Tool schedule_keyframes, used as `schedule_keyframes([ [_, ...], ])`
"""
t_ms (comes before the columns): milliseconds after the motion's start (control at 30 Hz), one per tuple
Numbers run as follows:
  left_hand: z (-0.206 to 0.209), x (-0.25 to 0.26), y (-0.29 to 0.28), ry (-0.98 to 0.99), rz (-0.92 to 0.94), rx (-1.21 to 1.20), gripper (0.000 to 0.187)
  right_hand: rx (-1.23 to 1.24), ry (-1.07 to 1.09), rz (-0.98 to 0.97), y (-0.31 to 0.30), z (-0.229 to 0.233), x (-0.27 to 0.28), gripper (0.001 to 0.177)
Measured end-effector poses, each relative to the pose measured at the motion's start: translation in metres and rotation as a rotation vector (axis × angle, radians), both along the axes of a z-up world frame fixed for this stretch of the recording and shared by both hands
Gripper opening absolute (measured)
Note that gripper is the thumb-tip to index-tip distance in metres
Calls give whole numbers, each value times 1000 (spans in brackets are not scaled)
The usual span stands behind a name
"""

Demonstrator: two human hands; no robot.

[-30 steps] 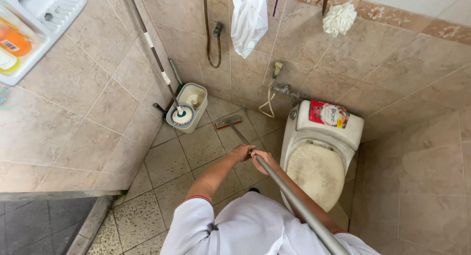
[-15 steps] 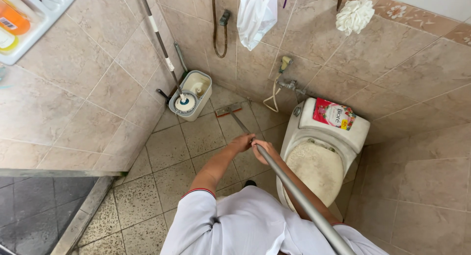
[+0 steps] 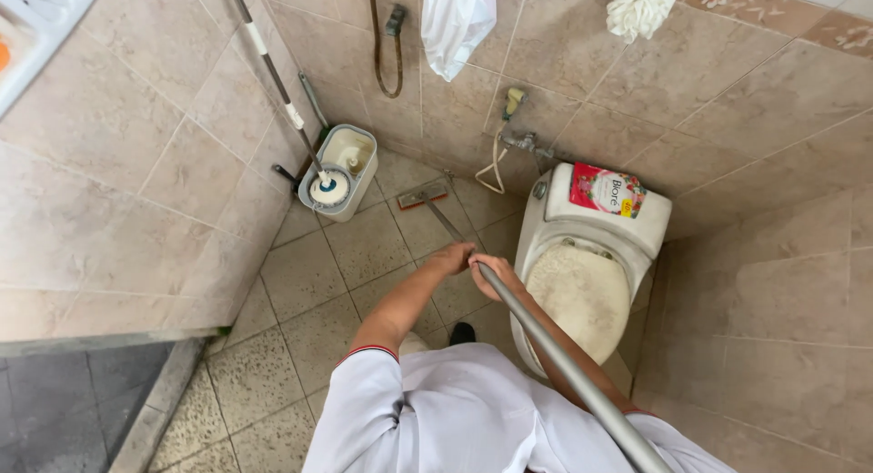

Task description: Scrubbing the bathroom floor around the toilet using a long-handled brush

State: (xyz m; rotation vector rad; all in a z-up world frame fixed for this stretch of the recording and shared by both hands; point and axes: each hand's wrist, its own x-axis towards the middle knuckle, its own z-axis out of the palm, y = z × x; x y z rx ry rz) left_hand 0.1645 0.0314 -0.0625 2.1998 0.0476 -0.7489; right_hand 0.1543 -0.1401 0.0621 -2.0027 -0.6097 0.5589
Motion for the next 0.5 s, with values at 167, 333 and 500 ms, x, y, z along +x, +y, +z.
schedule_keyframes([
  [167,46,-22,7,63,-30,-123,42,-85,29,-69,3,14,-28,16],
  [333,8,-13,49,-150,-271,-16,33,-105,23,-191,53,8,-37,17],
  [500,2,-17,89,-233,-374,71,35,-98,51,-257,95,22,-62,17],
])
